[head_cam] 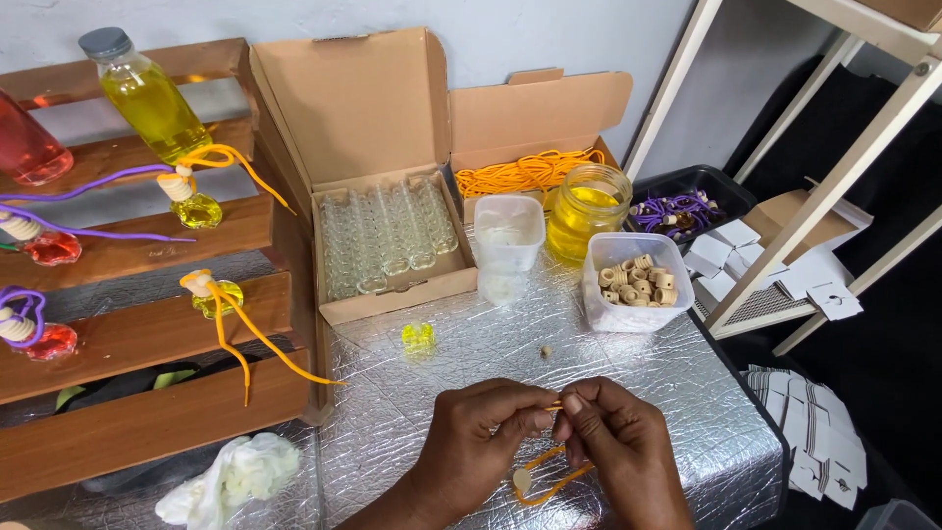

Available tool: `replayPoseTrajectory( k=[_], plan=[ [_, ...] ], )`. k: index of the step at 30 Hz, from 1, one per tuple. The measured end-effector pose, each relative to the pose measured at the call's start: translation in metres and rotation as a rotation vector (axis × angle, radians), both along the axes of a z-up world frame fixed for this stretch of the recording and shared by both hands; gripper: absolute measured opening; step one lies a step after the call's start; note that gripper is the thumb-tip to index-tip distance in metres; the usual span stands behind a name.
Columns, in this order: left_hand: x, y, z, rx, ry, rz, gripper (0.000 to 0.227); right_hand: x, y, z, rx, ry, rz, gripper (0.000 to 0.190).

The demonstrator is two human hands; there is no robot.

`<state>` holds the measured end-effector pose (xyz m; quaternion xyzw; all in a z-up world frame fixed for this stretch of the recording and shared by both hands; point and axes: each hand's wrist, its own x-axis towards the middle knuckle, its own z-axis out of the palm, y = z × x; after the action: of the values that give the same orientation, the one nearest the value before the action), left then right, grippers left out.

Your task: Assembling small perfume bottles by attaching cords and packaging them into individual cardboard boxes.

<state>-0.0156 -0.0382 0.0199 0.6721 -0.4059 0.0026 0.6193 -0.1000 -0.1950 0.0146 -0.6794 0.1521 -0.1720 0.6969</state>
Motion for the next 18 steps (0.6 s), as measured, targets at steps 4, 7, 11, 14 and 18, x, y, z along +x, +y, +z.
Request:
replayPoseTrajectory(
  k=[4, 7, 11, 14, 18],
  plan=[
    [0.000, -0.002, 0.003, 0.025, 0.330, 0.032, 0.010, 0.002, 0.000, -0.003, -0.060, 0.053, 0.036, 0.022],
    [0.002, -0.002, -0.004, 0.024, 0.308, 0.048, 0.005, 0.002, 0.003, -0.008, -0.069, 0.020, 0.054, 0.024],
    [0.006, -0.001, -0.007, 0.016, 0.199, 0.063, 0.009, 0.006, 0.006, -0.004, -0.184, 0.080, 0.036, 0.025],
    [0.005, 0.000, -0.012, 0.010, 0.078, 0.027, 0.011, 0.006, 0.007, -0.010, -0.125, 0.148, 0.038, 0.022],
    [0.005, -0.002, -0.014, 0.069, 0.013, 0.024, 0.016, 0.005, 0.006, -0.013, -0.045, 0.211, 0.012, 0.021]
  ],
)
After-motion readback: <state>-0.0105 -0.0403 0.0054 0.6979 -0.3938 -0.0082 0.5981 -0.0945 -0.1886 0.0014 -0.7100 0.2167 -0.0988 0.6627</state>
